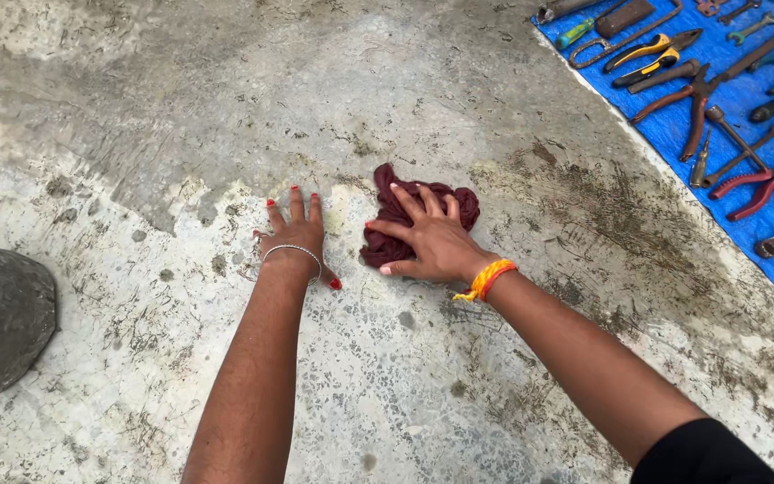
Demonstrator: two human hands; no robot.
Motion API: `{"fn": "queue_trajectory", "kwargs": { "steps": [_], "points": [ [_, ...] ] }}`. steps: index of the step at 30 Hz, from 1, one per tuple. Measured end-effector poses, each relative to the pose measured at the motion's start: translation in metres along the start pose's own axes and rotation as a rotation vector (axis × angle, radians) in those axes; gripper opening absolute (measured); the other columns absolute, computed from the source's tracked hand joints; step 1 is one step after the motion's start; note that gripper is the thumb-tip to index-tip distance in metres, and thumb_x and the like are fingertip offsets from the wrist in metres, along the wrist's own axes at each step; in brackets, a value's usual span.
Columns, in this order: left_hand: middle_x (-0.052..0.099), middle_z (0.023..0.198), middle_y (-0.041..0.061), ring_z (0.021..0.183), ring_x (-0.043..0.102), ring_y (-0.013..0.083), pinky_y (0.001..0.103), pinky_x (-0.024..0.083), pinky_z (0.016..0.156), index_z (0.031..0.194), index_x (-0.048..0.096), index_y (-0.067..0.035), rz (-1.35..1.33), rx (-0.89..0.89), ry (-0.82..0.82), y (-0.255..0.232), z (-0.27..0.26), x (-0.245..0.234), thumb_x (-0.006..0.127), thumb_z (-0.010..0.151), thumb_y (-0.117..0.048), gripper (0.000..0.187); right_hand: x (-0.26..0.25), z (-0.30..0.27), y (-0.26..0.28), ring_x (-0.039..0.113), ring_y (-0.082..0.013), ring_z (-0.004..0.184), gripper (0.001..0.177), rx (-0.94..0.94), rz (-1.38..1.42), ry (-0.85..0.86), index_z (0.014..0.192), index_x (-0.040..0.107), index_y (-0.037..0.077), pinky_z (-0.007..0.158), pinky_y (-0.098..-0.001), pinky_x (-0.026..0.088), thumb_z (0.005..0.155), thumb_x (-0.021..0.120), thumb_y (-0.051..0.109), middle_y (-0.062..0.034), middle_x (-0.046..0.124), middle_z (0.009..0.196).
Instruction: The person cleans a section of concrete floor by hand using a wet cloth, repeatedly rinsing and wringing the cloth in a bucket of water.
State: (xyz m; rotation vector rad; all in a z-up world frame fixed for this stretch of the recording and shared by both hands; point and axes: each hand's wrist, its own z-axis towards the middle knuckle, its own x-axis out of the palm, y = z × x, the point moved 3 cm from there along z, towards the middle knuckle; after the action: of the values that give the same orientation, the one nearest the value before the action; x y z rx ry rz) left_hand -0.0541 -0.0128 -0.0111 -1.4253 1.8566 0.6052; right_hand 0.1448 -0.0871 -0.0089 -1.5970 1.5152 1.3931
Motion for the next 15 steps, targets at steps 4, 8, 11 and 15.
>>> {"fn": "queue_trajectory", "kwargs": {
  "steps": [4,8,11,15],
  "points": [
    [-0.013,0.172,0.015,0.155,0.001,0.0505,0.070,0.033,0.114,0.165,-0.001,-0.015,-0.017,0.031,0.011,0.002,0.001,-0.002,0.104,0.048,-0.047,0.160,-0.002,-0.081,-0.003,0.017,-0.0432,0.152,0.063,-0.328,-0.085,0.347,0.148,0.050,0.044,0.115,-0.0649,0.021,0.087,0.066,0.051,-0.0088,0.015,0.171],
    [-0.014,0.171,0.017,0.153,-0.001,0.0529,0.073,0.033,0.112,0.164,-0.002,-0.013,0.005,0.050,0.054,0.002,0.005,-0.004,0.103,0.052,-0.048,0.157,-0.001,-0.113,-0.018,0.012,-0.0408,0.157,0.068,-0.488,-0.166,0.414,0.155,0.044,0.044,0.115,-0.0753,0.016,0.089,0.061,0.042,-0.0076,0.016,0.175],
    [-0.013,0.170,0.017,0.153,-0.001,0.0503,0.073,0.028,0.114,0.164,0.001,-0.015,-0.019,0.064,0.099,0.005,0.013,0.003,0.103,0.055,-0.044,0.152,0.004,-0.079,-0.015,0.019,-0.0399,0.152,0.061,-0.555,-0.128,0.240,0.153,0.046,0.034,0.108,-0.0699,0.023,0.094,0.058,0.044,-0.0085,0.025,0.168],
    [0.005,0.171,0.004,0.155,0.012,0.0402,0.063,0.033,0.120,0.162,0.019,-0.031,-0.330,0.158,-0.063,0.039,0.034,0.009,0.094,0.062,-0.017,0.126,0.011,0.025,0.025,0.031,-0.0338,0.147,0.057,-0.566,-0.143,-0.078,0.144,0.055,0.028,0.105,-0.0629,0.032,0.092,0.060,0.048,-0.0062,0.037,0.159]
  ]
}}
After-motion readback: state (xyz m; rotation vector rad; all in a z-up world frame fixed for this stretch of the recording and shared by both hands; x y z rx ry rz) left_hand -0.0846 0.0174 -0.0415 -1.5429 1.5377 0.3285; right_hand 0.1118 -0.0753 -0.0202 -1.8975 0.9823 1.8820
